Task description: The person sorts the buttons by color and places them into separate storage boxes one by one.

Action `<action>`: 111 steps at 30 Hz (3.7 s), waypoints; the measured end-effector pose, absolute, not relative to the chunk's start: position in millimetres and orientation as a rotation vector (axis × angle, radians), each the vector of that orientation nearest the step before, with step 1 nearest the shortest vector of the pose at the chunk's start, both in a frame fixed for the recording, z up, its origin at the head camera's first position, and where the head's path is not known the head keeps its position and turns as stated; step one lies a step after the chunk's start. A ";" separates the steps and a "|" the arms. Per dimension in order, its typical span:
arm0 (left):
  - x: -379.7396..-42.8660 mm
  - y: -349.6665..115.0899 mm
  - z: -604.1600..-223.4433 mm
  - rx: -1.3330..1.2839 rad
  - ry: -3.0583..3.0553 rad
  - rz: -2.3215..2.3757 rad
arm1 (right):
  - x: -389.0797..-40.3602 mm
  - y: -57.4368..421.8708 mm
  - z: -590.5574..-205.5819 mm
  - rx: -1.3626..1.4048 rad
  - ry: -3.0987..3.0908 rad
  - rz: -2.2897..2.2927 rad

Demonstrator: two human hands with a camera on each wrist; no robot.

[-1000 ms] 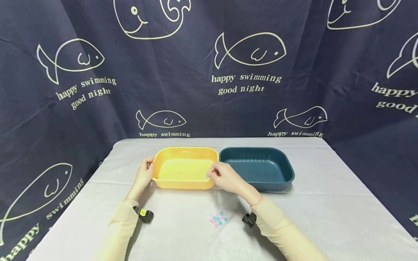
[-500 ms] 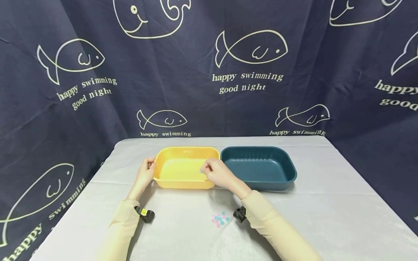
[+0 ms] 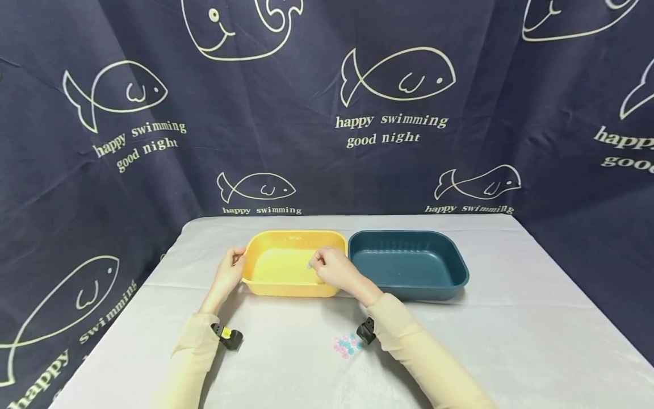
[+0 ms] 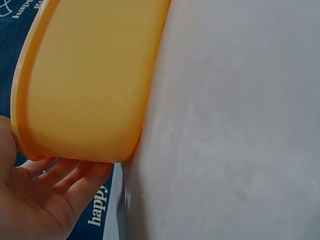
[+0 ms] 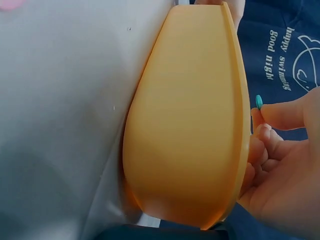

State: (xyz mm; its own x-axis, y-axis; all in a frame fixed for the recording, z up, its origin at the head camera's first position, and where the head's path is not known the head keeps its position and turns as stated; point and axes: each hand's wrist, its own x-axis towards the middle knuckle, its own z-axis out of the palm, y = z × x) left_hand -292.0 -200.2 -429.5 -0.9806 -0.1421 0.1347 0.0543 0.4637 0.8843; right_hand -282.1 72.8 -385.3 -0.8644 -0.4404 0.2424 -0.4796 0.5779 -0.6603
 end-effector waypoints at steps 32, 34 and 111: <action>-292.6 -196.4 -430.3 0.113 -2.486 -1.535 | -308.8 48.7 -397.9 0.632 -2.829 1.055; -292.6 -196.5 -429.8 0.119 -2.489 -1.531 | -310.1 47.9 -398.3 0.619 -2.839 1.051; -295.2 -195.1 -428.4 0.096 -2.495 -1.467 | -264.3 85.1 -388.5 0.920 -2.539 1.088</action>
State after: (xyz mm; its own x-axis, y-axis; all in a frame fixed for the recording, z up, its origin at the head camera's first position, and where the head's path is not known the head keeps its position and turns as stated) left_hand -295.2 -195.1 -428.4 -0.9679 -0.1792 0.1764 0.0670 0.4925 0.8677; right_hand -264.3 85.1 -388.5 -0.7767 -0.4585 0.4318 -0.6290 0.5273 -0.5713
